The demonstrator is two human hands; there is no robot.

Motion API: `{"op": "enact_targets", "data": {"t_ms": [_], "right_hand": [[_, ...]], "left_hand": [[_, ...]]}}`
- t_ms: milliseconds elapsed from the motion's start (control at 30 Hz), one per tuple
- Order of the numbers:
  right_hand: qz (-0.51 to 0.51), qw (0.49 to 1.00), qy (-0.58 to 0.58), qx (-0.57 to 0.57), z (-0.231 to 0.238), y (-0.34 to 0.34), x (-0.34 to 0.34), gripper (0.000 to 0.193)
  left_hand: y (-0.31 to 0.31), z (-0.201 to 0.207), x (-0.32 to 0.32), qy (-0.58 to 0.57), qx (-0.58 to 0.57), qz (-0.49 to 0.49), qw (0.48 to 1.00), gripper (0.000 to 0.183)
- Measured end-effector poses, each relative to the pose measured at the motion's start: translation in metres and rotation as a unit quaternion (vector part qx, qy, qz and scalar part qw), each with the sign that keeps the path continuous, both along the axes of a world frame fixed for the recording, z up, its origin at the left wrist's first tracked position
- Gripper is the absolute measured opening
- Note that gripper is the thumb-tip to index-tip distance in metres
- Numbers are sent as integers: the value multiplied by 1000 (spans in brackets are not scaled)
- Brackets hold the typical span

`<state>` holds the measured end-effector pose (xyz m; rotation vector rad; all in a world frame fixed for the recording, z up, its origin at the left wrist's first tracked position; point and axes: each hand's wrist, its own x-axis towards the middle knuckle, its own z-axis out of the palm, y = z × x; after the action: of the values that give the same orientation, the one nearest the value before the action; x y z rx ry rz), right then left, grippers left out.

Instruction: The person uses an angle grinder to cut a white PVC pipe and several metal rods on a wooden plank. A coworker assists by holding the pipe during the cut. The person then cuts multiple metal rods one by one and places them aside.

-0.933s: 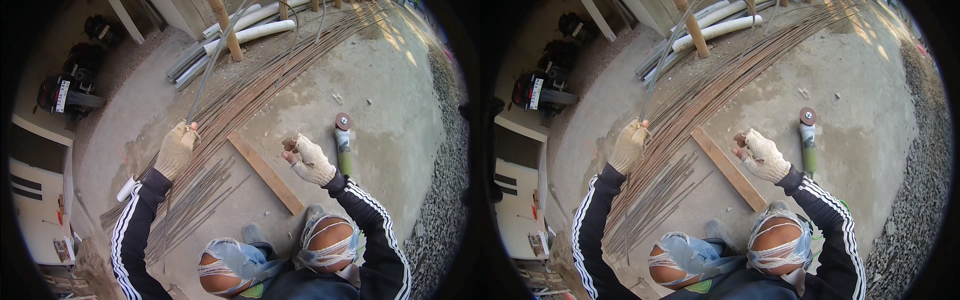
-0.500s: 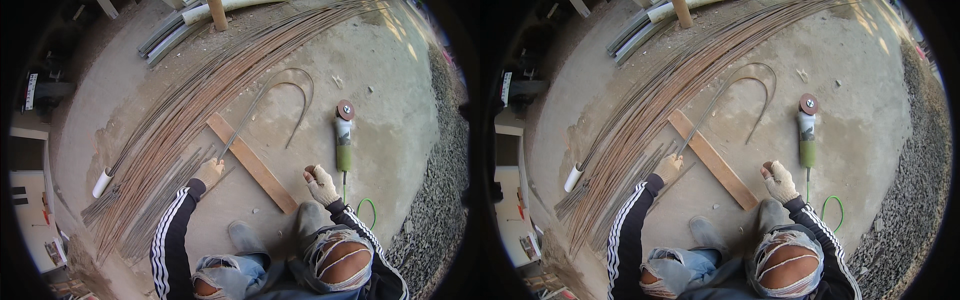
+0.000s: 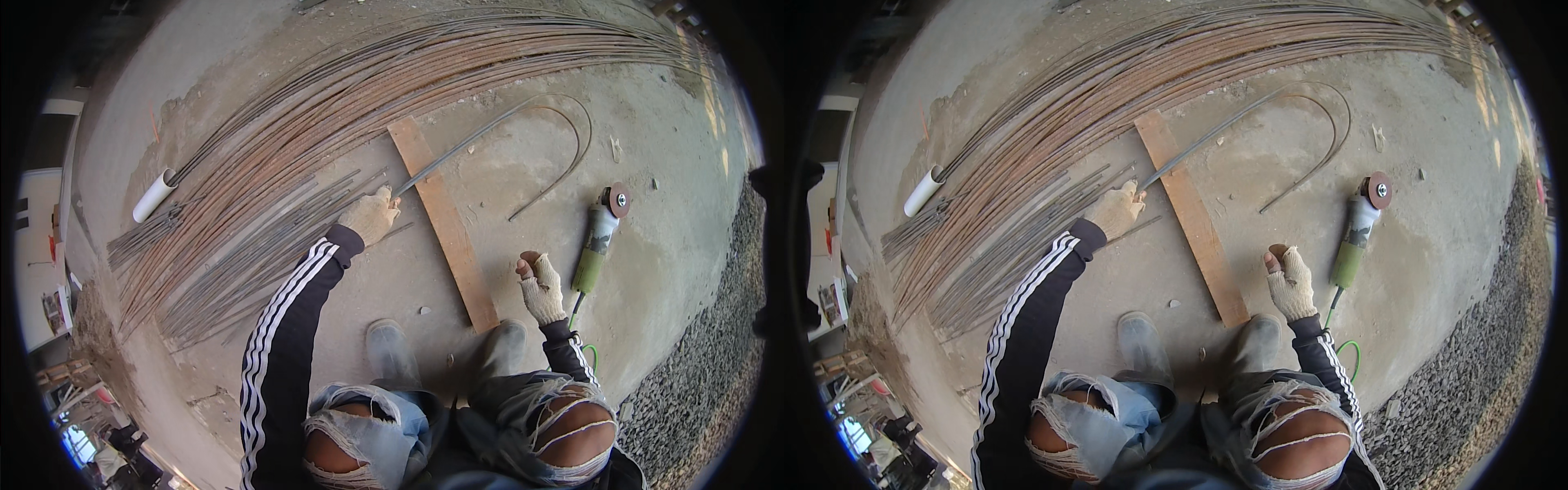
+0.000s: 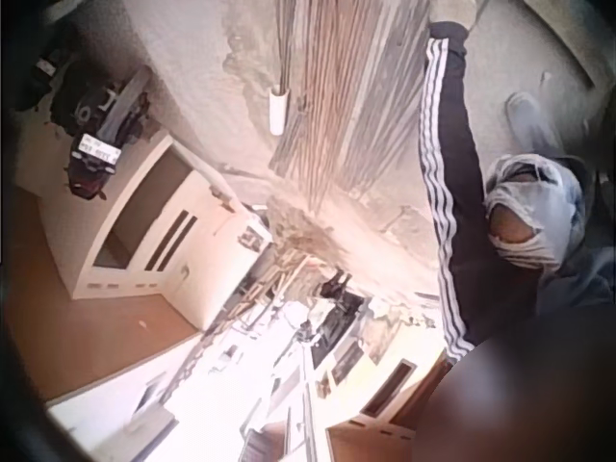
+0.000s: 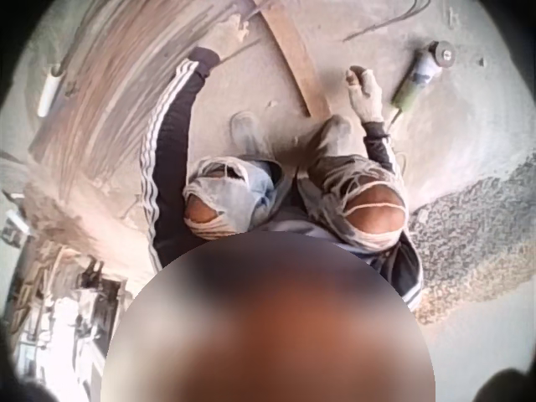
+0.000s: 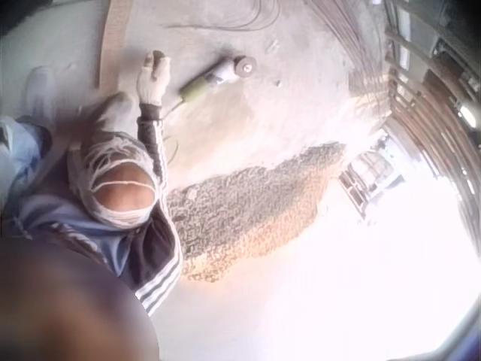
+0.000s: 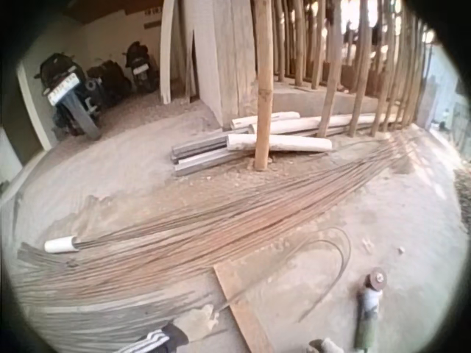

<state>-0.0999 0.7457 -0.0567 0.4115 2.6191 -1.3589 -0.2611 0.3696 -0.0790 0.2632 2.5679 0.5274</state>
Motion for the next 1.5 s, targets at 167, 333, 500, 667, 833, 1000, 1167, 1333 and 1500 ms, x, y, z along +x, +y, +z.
{"op": "enact_targets", "data": {"t_ms": [167, 333, 500, 667, 833, 1000, 1167, 1333, 1500], "right_hand": [[13, 999, -31, -24, -5, -8, 6, 32], [6, 998, -27, -62, -7, -11, 7, 36], [32, 999, -19, -21, -4, -11, 7, 32], [20, 999, -35, -11, -5, -13, 12, 27], [0, 997, -78, -7, -3, -13, 16, 26], [6, 998, -49, -31, 1, -12, 16, 25], [6, 999, -48, -24, 0, -12, 17, 25], [6, 998, -45, -31, -4, -10, 23, 24], [19, 998, -42, -31, -7, -5, 27, 28]], "left_hand": [[5, 4, -3, 0, 35, 8, 999, 31], [13, 7, -18, 46, 28, -26, 998, 35], [17, 11, -41, 35, 10, -57, 998, 41], [14, 14, -53, -4, 30, -64, 998, 45], [15, 10, -54, 0, 24, -51, 998, 39], [18, 9, -50, 12, 32, -26, 999, 37], [18, 6, -46, 44, 35, -26, 998, 37], [12, 0, -35, 188, 21, -49, 981, 44], [-2, 10, -5, 369, -2, -5, 929, 46]]}}
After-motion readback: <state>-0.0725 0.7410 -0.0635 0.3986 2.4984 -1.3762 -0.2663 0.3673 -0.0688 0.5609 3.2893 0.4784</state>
